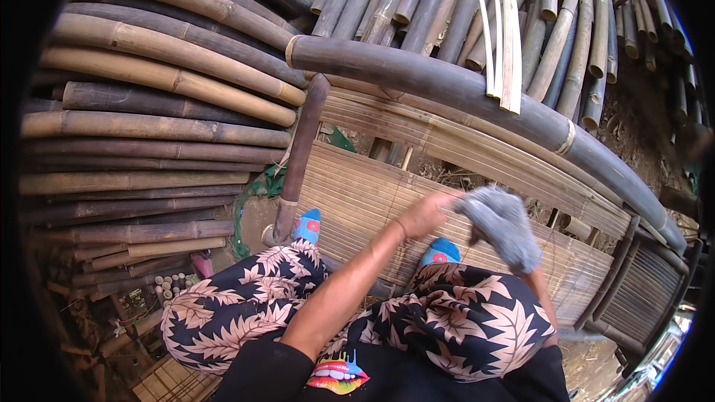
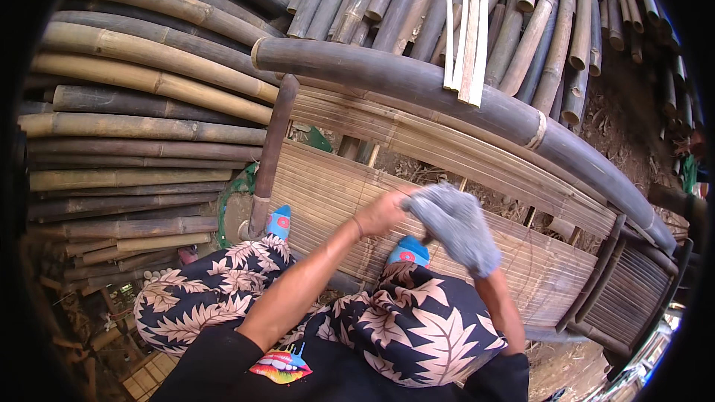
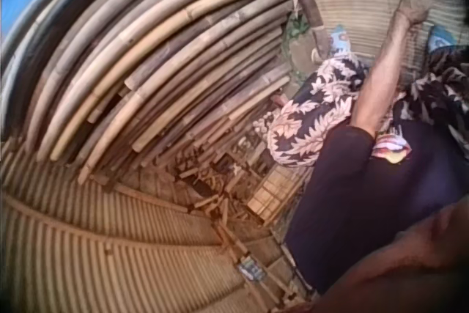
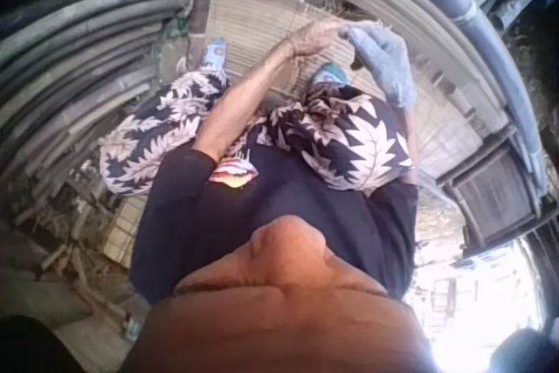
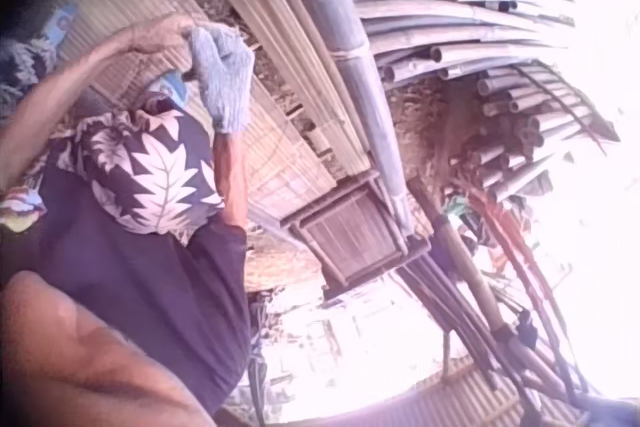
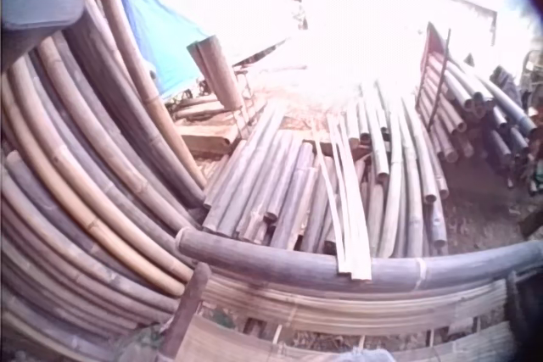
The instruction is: The person uses their hands and a thin cord to tie and secure bamboo slats together while assembling a bamboo bench, occasionally handling a length of red mesh fabric.
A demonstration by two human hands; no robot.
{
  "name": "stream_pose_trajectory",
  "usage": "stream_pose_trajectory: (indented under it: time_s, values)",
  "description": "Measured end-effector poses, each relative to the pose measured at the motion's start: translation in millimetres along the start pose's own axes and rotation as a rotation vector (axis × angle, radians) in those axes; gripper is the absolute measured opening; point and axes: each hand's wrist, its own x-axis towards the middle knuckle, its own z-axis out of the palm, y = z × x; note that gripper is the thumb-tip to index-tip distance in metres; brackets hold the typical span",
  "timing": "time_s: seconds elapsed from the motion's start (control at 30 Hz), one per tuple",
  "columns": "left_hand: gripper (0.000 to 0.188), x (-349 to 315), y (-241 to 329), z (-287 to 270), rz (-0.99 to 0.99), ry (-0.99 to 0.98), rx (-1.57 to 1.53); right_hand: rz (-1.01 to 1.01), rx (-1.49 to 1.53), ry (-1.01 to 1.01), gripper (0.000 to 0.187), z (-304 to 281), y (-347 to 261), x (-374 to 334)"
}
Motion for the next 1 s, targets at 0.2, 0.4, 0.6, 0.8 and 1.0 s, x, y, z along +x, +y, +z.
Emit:
stream_pose_trajectory:
  time_s: [0.2,0.4,0.6,0.8,1.0]
  values:
    - [0.087,1.1,-7.1,-97.9,-0.034,0.301,0.295,-0.113,0.018,0.973,0.020,-113.8,57.4,-66.4]
    - [0.073,-4.7,-27.6,-71.7,-0.041,0.421,0.739,0.289,-0.816,1.180,0.027,-135.9,173.4,-54.1]
    - [0.041,-5.5,-56.0,-128.8,-0.265,0.566,1.066,0.060,-1.091,0.884,0.017,-17.9,156.9,32.5]
    - [0.034,-19.9,-64.5,-151.9,-0.048,0.524,1.092,0.061,-1.238,0.733,0.022,41.5,166.8,114.7]
    - [0.022,-3.8,-59.0,-139.9,0.012,0.496,0.961,0.053,-0.898,0.330,0.026,78.3,174.9,192.0]
